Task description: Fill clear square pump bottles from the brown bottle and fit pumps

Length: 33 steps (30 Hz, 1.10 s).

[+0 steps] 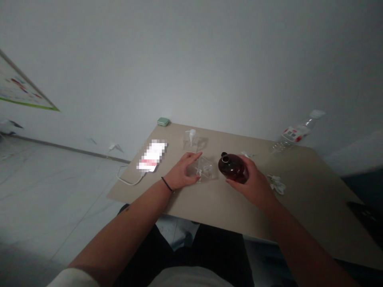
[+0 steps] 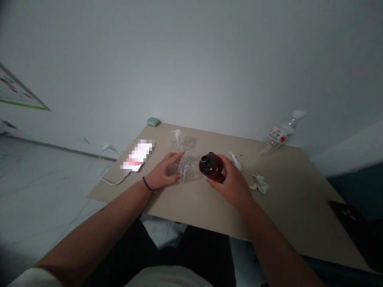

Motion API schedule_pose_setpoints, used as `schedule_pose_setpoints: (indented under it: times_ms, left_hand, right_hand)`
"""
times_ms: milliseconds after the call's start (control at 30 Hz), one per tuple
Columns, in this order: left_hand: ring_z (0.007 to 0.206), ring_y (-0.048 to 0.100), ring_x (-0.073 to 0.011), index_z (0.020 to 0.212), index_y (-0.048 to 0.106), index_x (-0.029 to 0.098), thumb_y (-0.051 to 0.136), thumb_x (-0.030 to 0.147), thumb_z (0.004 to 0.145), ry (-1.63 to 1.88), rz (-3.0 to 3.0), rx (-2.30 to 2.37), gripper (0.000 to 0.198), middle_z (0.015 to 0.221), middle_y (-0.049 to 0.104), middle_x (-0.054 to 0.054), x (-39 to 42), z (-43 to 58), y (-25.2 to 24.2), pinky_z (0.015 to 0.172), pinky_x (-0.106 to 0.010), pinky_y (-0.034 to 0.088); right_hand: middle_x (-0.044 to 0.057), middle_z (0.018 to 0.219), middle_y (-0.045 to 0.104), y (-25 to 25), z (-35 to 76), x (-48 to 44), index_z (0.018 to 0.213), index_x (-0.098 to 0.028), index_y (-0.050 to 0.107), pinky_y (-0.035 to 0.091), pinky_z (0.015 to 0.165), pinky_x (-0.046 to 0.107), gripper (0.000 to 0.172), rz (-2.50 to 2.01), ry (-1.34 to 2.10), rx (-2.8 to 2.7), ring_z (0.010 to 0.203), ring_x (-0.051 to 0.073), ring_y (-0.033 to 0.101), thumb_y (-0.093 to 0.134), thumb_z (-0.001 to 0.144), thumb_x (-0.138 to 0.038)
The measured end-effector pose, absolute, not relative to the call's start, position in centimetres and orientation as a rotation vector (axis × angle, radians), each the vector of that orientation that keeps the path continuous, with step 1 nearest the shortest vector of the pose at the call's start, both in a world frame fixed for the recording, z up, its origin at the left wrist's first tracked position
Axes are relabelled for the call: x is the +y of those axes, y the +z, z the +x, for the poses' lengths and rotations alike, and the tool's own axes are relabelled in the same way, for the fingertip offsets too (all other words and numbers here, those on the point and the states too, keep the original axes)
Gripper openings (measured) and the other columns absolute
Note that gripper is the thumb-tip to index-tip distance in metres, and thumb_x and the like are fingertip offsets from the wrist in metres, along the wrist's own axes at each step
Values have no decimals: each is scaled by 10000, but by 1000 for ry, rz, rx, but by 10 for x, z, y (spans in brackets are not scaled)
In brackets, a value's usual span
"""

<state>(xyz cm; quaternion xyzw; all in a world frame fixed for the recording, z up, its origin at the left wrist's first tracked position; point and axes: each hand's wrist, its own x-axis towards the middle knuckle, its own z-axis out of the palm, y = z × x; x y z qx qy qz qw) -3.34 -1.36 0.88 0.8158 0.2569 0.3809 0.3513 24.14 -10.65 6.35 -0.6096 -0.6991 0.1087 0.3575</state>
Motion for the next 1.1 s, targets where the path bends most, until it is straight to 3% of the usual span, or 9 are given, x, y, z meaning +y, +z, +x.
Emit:
schedule_pose_setpoints:
  times_ms: [400, 1100]
  left_hand:
    - [1207, 573, -306, 1508, 464, 269, 762, 380, 791, 1035, 2147, 657, 784, 1325, 558, -116, -18, -33, 12, 1094, -534, 462]
    - [1212, 575, -301, 1508, 470, 267, 756, 335, 778, 1031, 2136, 629, 787, 1330, 537, -113, -19, -31, 14, 1104, -539, 478]
  right_hand:
    - [169, 1347, 673, 57, 237, -101, 1438, -213, 529, 531, 998, 541, 704, -1701, -85, -2019, 1215, 377, 651, 742, 780, -339]
    - [179, 1404, 634, 63, 236, -105, 1450, -183, 543, 460, 1078, 542, 634, -1736, -284, -2210, 1259, 383, 601, 689, 845, -301]
